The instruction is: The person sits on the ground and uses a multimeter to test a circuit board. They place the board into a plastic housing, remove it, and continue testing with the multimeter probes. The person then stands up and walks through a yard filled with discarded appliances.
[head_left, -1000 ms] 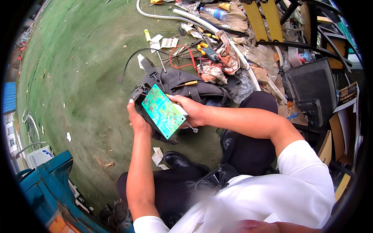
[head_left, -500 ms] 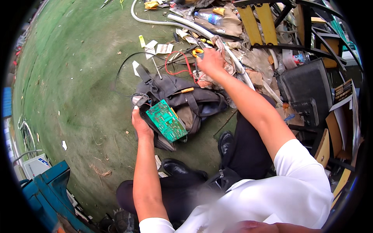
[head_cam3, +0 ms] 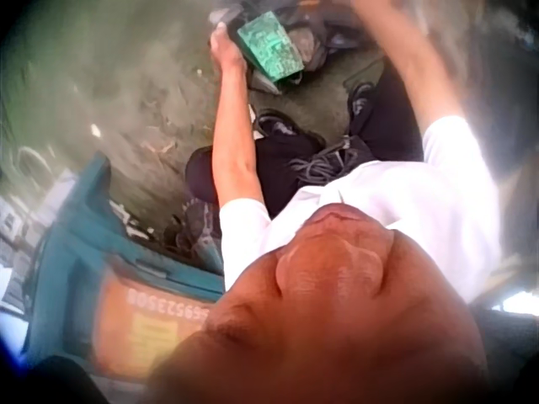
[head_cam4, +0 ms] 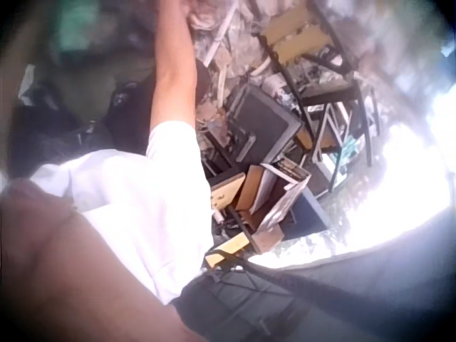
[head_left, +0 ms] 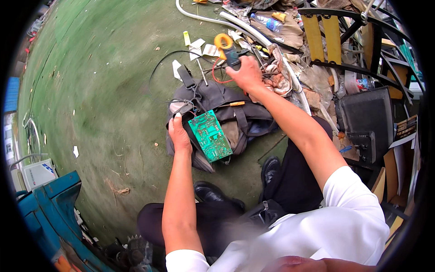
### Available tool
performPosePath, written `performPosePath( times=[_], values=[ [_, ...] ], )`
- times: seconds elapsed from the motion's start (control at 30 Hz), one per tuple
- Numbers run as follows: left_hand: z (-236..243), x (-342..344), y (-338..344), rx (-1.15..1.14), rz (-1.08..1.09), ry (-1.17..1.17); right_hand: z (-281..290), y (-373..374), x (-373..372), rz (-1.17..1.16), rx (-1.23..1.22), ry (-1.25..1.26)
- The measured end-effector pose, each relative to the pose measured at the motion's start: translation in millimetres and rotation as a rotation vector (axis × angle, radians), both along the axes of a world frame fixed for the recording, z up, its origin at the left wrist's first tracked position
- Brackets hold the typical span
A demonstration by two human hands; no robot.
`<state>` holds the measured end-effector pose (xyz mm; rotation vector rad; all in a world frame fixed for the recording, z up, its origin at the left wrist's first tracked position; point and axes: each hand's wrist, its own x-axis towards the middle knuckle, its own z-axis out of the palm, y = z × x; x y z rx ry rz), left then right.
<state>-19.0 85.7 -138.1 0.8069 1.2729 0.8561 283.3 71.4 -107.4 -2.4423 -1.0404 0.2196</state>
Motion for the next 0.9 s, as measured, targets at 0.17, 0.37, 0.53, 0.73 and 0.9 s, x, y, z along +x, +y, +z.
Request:
performPosePath(
  times=[0.17, 0.37, 0.53, 0.73, 0.9],
  values=[
    [14.8, 1.4, -1.2, -0.022, -0.066, 0.004, 14.7, 19.2, -62.5, 0.122, -0.033, 0.305],
    [9.9, -15.7, -8.1, -0.061, -0.095, -0.133, 35.3, -13.1, -111.3, 0.160, -0.114, 0.279],
    [3.9, -29.3, -13.5, -0.122, -0.100, -0.215, 44.0, -17.1, -91.2, 0.263, -0.298, 0.335],
    [14.0, -17.7, -10.8, -0.101, -0.131, -0.167, -14.9, 13.5, 6.5, -0.100, -0.324, 0.020],
    [2.9, -25.7, -9.7, -0.034, -0.126, -0.120, -29.2, 19.4, 21.6, -0.054, -0.711, 0.002]
  ],
)
